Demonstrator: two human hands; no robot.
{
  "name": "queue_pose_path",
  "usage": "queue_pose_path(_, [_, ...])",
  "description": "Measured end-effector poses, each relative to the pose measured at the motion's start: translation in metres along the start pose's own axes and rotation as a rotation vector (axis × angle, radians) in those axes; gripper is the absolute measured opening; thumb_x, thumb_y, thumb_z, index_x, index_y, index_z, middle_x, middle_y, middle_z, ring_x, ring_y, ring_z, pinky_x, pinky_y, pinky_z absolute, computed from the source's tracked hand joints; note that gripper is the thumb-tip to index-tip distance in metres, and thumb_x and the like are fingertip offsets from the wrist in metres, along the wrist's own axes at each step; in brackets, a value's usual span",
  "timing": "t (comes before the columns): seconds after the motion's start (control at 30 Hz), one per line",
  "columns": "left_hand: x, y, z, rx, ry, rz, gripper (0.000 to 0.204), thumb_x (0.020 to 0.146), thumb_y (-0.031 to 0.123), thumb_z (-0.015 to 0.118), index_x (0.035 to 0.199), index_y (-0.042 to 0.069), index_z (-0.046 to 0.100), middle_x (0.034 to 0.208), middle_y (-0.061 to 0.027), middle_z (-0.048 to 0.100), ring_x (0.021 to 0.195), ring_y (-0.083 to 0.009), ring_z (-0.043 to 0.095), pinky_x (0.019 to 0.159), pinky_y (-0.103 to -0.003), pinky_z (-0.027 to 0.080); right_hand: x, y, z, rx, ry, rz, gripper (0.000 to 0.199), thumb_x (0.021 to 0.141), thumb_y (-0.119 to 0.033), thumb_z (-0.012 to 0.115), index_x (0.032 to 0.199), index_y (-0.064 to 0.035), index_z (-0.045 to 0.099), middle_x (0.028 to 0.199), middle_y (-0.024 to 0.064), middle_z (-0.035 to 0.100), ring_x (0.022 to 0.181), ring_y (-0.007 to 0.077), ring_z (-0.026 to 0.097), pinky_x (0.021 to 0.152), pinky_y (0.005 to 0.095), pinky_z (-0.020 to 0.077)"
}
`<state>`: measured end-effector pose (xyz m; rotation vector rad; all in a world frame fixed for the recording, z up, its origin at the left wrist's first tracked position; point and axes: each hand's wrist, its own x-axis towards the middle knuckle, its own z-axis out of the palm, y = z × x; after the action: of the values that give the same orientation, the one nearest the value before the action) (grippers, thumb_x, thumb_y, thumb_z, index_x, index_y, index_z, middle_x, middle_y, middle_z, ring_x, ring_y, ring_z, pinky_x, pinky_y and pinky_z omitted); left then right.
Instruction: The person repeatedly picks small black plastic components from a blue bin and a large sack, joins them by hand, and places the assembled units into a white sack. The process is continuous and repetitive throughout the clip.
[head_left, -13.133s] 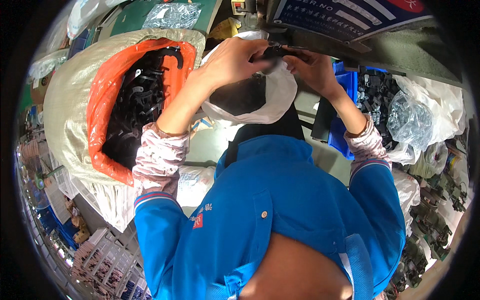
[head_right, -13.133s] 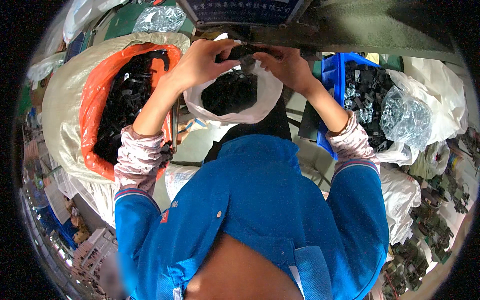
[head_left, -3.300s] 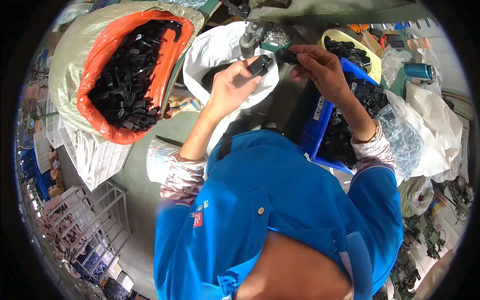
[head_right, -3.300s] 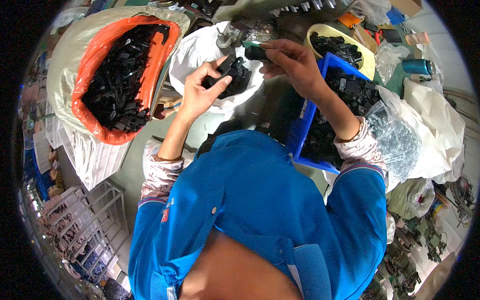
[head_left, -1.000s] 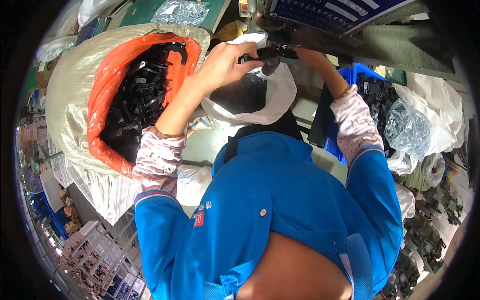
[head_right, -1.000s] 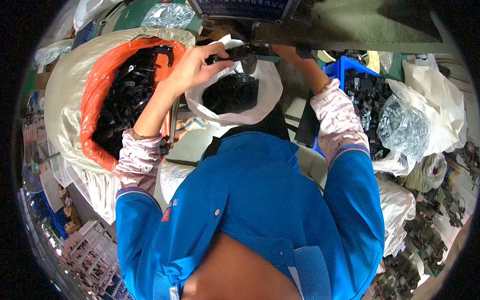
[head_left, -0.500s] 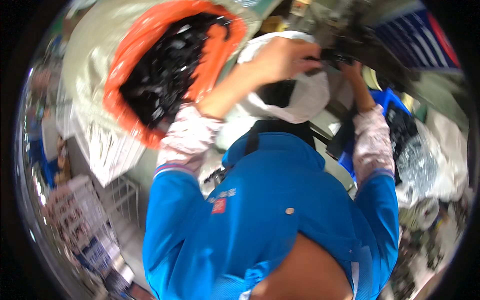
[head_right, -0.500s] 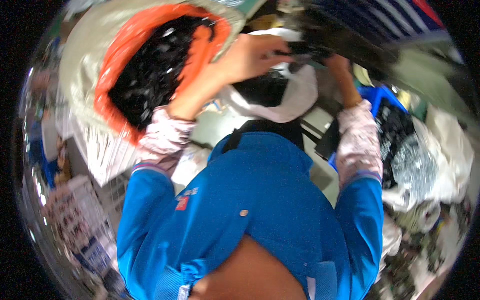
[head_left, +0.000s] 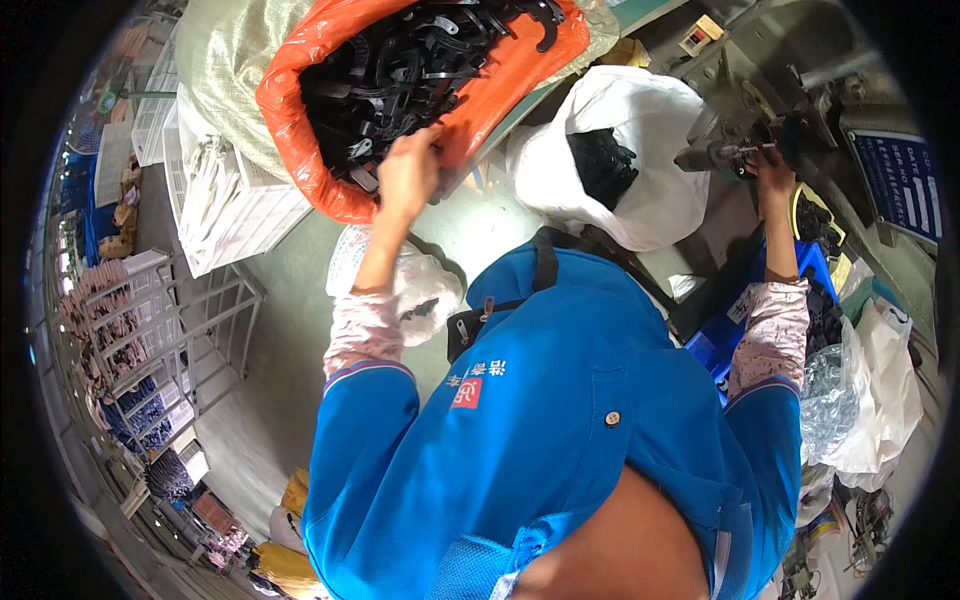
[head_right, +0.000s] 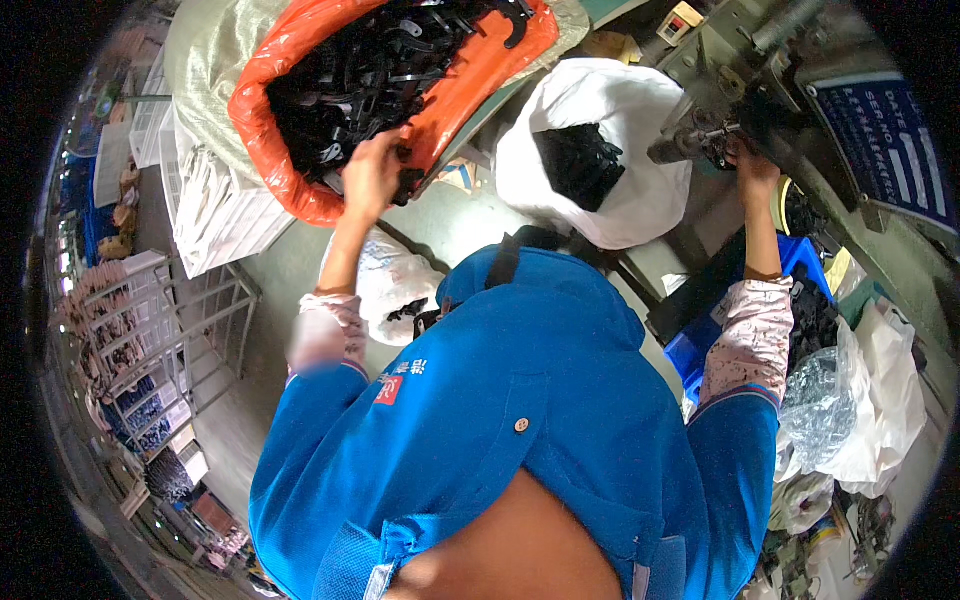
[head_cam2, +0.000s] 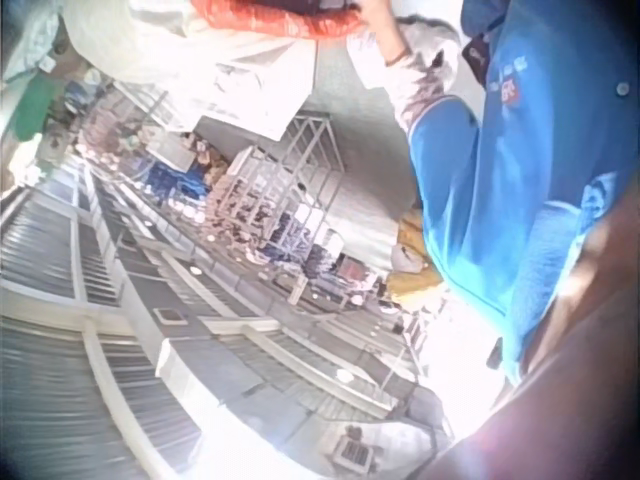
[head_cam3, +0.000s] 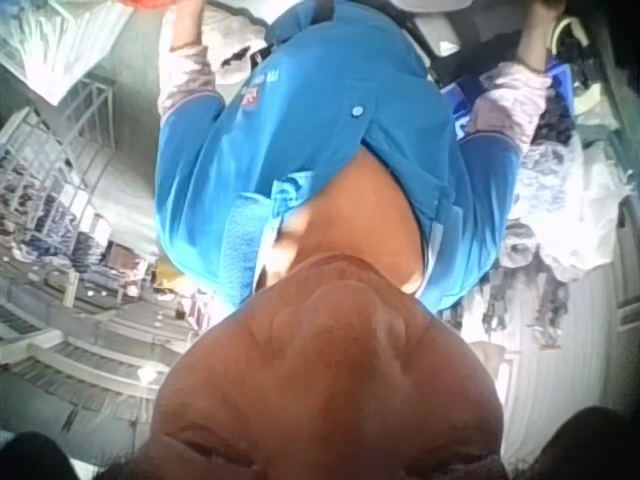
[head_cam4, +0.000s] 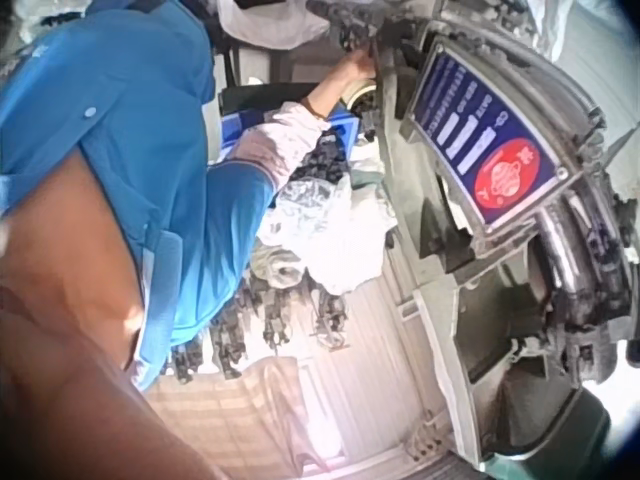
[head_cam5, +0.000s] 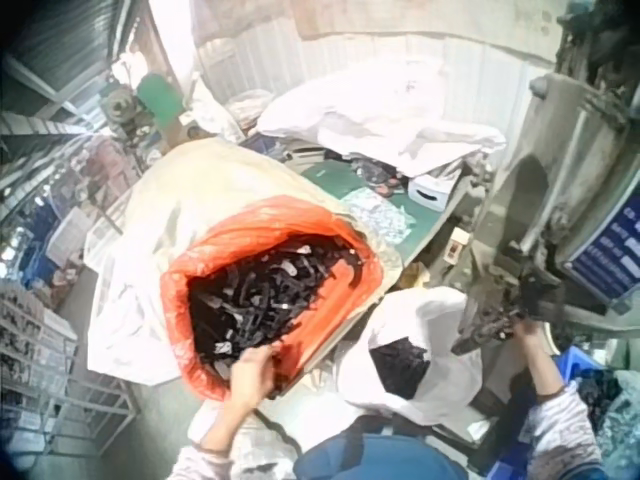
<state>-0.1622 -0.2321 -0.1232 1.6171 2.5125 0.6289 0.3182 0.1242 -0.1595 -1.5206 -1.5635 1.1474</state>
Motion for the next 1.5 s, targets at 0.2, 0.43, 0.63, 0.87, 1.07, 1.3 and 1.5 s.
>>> queue_pose_path(0.2, [-0.034,-0.049,-0.018,0.091,-0.332,0.35,0.04,0.074,-0.003,0.06,0.112,0.01,0.064,0.116,-0.0107,0.064,0.117,-0.0313,0.054,0.096,-0.04,0.047,-0.022,-0.025,-0.005,0.061,-0.057,-0.016,0.031,0.091,-0.014,0.067,0.115,0.0065,0.063,0.099,0.0115,0.068,0.086,0.0156,0.065,0.073,0.0291,0.0573])
queue_pose_path(0.43, [-0.028,-0.054,-0.031,-0.04,-0.237,0.274,0.042,0.072,-0.009,0.064,0.111,0.005,0.062,0.123,-0.0121,0.063,0.112,-0.0327,0.057,0.097,-0.04,0.045,-0.098,-0.116,0.005,0.583,-0.2,-0.001,0.02,0.089,-0.01,0.07,0.106,0.0014,0.07,0.091,0.0077,0.07,0.082,0.016,0.066,0.073,0.0282,0.0541])
queue_pose_path(0.63, [-0.013,-0.089,-0.035,-0.747,-0.008,-0.14,0.037,0.087,-0.01,0.062,0.119,0.001,0.047,0.129,-0.0139,0.058,0.109,-0.0184,0.059,0.096,-0.032,0.048,-0.115,-0.145,0.022,0.707,-0.33,-0.041,0.019,0.089,-0.012,0.071,0.104,0.0003,0.071,0.088,0.0047,0.069,0.076,0.0137,0.063,0.072,0.0274,0.0504])
queue_pose_path(0.87, [0.02,-0.085,-0.069,-0.97,0.352,-0.134,0.035,0.085,-0.012,0.065,0.11,0.004,0.046,0.12,-0.0183,0.061,0.113,-0.021,0.061,0.1,-0.032,0.045,-0.097,-0.129,0.023,0.799,-0.471,-0.006,0.009,0.09,-0.01,0.069,0.098,-0.0059,0.073,0.089,0.0028,0.069,0.074,0.01,0.061,0.068,0.0242,0.0487])
queue_pose_path(1.07, [0.042,0.0,-0.094,-0.756,0.562,-0.021,0.035,0.089,0.0,0.067,0.116,0.003,0.045,0.119,-0.0169,0.062,0.108,-0.0233,0.061,0.097,-0.034,0.049,-0.11,-0.088,0.052,0.225,0.053,-0.605,0.018,0.092,-0.019,0.065,0.098,-0.0027,0.071,0.081,0.004,0.07,0.074,0.0102,0.065,0.069,0.0269,0.0539])
queue_pose_path(1.3, [0.012,0.144,-0.007,-1.138,0.043,-0.163,0.025,0.094,0.012,0.06,0.115,0.005,0.049,0.104,-0.0096,0.061,0.086,-0.0167,0.059,0.064,-0.029,0.053,-0.225,-0.089,0.026,0.016,0.148,-0.537,0.027,0.088,-0.015,0.07,0.113,-0.0036,0.067,0.087,0.0147,0.068,0.075,0.0277,0.067,0.064,0.0342,0.0522])
queue_pose_path(1.5, [-0.035,0.305,0.072,-1.349,-0.655,-0.115,0.043,0.08,0.002,0.077,0.117,0.004,0.056,0.081,0.0015,0.056,0.057,-0.0061,0.05,0.048,-0.021,0.038,-0.333,-0.011,-0.107,-0.45,0.499,-0.171,0.016,0.083,-0.006,0.065,0.096,-0.0049,0.072,0.088,0.0157,0.07,0.077,0.0323,0.068,0.071,0.0394,0.0556])
